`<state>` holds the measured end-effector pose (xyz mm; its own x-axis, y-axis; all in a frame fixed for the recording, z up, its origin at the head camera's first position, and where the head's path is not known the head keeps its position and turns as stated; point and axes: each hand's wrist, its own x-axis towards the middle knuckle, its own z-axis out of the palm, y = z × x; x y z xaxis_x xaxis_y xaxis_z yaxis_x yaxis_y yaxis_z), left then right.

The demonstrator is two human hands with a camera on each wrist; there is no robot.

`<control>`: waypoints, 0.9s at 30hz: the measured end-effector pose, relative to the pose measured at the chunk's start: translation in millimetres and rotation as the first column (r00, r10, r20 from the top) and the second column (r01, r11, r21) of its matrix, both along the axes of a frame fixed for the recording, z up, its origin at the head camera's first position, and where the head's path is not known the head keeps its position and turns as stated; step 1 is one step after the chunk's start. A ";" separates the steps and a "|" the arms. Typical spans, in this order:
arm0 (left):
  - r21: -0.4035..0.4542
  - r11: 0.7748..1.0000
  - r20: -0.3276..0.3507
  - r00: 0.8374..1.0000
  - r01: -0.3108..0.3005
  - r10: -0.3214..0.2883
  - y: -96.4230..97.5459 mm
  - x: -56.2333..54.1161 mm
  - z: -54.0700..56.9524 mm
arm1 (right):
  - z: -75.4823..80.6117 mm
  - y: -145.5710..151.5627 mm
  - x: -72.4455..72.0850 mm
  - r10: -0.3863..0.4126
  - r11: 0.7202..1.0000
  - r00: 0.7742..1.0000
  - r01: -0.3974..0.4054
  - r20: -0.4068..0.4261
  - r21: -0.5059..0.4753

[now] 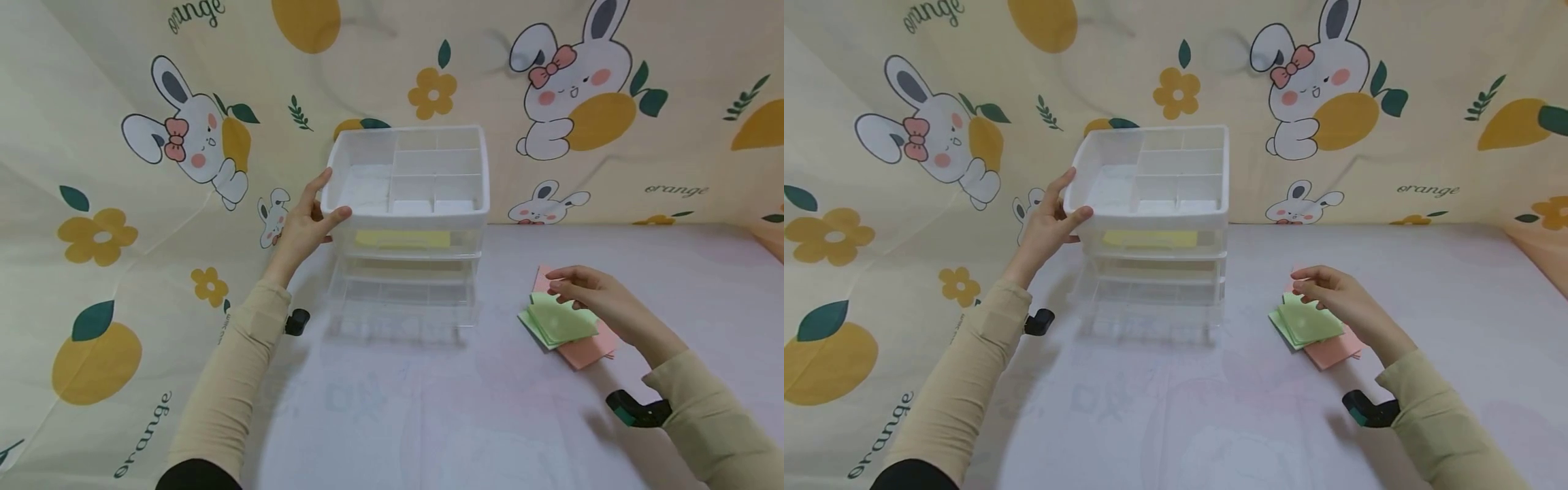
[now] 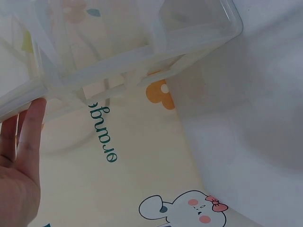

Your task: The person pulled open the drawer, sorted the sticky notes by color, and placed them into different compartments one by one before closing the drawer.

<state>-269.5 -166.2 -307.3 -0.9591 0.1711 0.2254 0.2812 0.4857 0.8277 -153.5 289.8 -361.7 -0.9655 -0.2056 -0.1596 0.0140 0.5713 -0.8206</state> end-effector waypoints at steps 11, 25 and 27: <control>-0.019 1.000 0.007 1.000 -0.013 0.013 0.2 0.7 0.0 | -21.2 23.1 -3.2 -0.008 0.986 0.993 -0.012 0.120 0.165; -0.030 0.999 0.016 1.000 -0.022 0.023 2.0 0.2 1.1 | -40.7 33.6 -3.0 -0.023 0.965 0.992 -0.011 0.127 0.263; -0.032 0.999 0.012 1.000 -0.022 0.022 1.7 -0.4 0.7 | -40.5 33.9 -2.8 -0.019 0.964 0.992 -0.015 0.124 0.265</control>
